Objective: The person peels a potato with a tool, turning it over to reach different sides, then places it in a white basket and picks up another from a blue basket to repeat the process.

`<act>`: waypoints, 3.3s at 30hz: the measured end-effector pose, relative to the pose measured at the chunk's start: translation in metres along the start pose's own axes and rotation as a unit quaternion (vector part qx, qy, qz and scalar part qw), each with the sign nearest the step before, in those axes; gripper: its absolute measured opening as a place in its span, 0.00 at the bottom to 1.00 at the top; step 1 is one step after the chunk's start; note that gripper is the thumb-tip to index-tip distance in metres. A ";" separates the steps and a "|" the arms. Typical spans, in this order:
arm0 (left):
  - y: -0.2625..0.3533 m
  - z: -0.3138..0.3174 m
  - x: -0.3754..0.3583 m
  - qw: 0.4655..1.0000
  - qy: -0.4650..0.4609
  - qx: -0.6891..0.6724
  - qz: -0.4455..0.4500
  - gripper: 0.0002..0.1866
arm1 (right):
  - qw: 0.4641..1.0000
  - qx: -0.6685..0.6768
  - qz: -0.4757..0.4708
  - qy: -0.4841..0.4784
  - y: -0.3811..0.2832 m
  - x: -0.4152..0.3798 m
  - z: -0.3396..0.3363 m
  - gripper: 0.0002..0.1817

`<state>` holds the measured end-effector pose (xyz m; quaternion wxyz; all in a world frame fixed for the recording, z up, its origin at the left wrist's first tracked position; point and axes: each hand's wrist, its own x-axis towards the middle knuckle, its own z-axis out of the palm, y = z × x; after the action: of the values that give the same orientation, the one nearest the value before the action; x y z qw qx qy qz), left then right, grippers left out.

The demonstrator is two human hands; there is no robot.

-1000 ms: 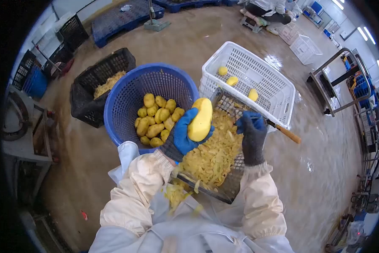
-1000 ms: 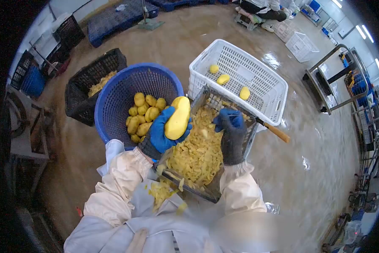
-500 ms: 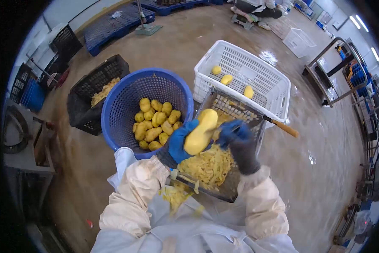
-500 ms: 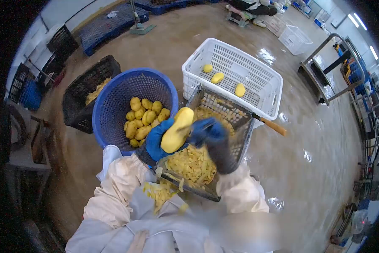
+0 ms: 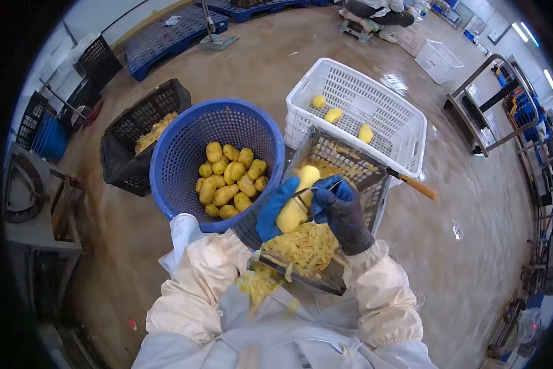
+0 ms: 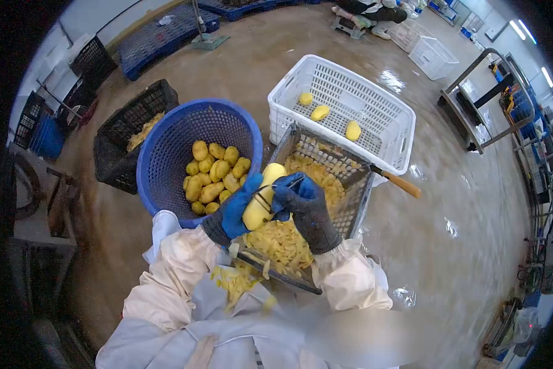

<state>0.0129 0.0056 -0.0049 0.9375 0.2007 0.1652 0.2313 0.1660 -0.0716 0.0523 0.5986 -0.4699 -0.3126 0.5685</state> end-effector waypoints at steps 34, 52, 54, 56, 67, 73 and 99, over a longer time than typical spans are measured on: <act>0.010 0.004 -0.012 0.997 -0.032 0.037 -0.054 0.26 | 0.998 -0.046 -0.009 0.052 -0.016 -0.011 -0.001 0.08; 0.013 0.008 -0.002 0.998 0.010 -0.069 -0.013 0.29 | 0.992 -0.100 -0.069 0.039 0.004 0.000 -0.011 0.08; 0.004 0.006 -0.012 0.980 0.009 0.151 0.129 0.29 | 0.975 -0.193 -0.064 -0.095 0.023 -0.016 0.017 0.07; 0.004 -0.001 -0.008 0.979 -0.018 0.178 0.101 0.29 | 0.988 -0.138 -0.050 -0.047 0.016 -0.005 0.004 0.07; 0.014 0.025 -0.013 0.985 -0.070 0.140 -0.067 0.34 | 0.994 -0.031 0.009 0.104 -0.008 0.012 -0.040 0.05; 0.012 0.037 -0.016 0.956 -0.071 0.283 0.032 0.40 | 0.966 -0.152 -0.153 0.143 -0.017 0.010 -0.050 0.09; 0.013 0.039 -0.015 0.683 -0.016 0.672 0.287 0.42 | 0.994 -0.041 0.031 0.093 -0.019 0.013 -0.043 0.08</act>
<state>0.0112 -0.0026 0.0380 0.4416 0.8180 0.1957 0.3125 0.2147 -0.0667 0.0521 0.5873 -0.5541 -0.2638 0.5277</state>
